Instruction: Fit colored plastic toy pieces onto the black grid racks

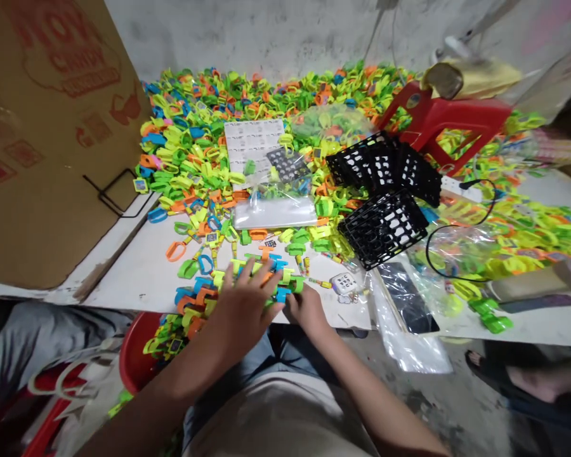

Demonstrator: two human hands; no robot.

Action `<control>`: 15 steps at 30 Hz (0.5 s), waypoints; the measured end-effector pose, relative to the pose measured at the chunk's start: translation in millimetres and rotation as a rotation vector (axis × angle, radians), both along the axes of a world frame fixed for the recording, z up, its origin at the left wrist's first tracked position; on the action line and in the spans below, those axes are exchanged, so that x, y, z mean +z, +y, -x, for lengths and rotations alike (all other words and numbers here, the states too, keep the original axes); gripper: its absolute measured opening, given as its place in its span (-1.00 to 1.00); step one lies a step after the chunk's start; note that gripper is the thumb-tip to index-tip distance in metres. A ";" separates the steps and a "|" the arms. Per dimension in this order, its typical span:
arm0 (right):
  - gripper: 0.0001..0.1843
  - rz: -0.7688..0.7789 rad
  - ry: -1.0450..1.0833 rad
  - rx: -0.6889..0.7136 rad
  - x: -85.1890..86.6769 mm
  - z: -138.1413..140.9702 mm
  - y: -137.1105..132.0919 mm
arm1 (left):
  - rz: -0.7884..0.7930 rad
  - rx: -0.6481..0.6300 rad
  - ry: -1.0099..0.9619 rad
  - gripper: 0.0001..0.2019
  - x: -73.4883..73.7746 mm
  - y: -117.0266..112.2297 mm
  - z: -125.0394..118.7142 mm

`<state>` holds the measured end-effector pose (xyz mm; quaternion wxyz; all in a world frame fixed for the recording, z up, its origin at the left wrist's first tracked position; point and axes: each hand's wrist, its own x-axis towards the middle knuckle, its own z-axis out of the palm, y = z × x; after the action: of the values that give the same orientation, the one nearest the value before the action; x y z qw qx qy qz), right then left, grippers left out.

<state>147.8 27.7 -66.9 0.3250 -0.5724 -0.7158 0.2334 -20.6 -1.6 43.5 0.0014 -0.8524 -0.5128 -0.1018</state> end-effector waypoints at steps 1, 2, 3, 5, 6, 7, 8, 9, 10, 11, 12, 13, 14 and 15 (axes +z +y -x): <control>-0.79 0.015 0.012 0.003 0.4 -1.0 0.0 | -0.007 -0.043 -0.011 -0.54 1.1 3.8 -6.4; -0.79 0.033 0.022 0.000 0.5 -1.9 0.0 | -0.013 -0.107 -0.022 -0.55 1.4 7.8 -13.3; -0.80 0.051 0.031 -0.006 0.3 -2.8 0.1 | -0.018 -0.185 -0.026 -0.57 0.7 11.9 -19.9; -0.81 0.077 0.050 -0.018 -0.3 -4.1 0.3 | -0.027 -0.326 -0.012 -0.63 -2.6 19.2 -30.0; -0.82 0.080 0.059 -0.019 -0.6 -4.5 0.5 | -0.031 -0.359 0.003 -0.66 -4.7 22.1 -32.8; -0.83 0.076 0.067 -0.016 -0.9 -4.6 0.8 | -0.033 -0.369 0.021 -0.68 -6.6 24.4 -34.0; -0.83 0.065 0.070 -0.007 -1.0 -4.5 1.1 | -0.030 -0.365 0.039 -0.70 -8.1 26.1 -34.0; -0.83 0.048 0.065 0.001 -1.2 -4.2 1.5 | -0.026 -0.353 0.053 -0.70 -9.1 27.4 -33.2; -0.83 0.027 0.054 0.006 -1.3 -3.7 2.0 | -0.017 -0.336 0.063 -0.70 -9.6 28.3 -32.2; -0.82 0.006 0.040 0.010 -1.6 -3.2 2.5 | -0.003 -0.319 0.072 -0.69 -9.7 28.9 -31.5; -0.81 -0.010 0.028 0.014 -2.0 -2.6 3.0 | 0.018 -0.304 0.077 -0.68 -9.5 29.3 -31.5; -0.81 -0.018 0.019 0.018 -2.5 -2.1 3.4 | 0.044 -0.293 0.080 -0.68 -9.0 29.5 -32.1; -0.80 -0.017 0.018 0.020 -3.1 -1.8 3.6 | 0.076 -0.288 0.077 -0.68 -8.3 29.5 -33.3; -0.80 -0.006 0.023 0.020 -3.7 -1.6 3.7 | 0.112 -0.290 0.070 -0.66 -6.9 29.2 -34.5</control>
<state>149.4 31.4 -70.7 0.3328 -0.5614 -0.7183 0.2411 13.9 27.6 36.6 -0.0433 -0.9192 -0.3890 -0.0424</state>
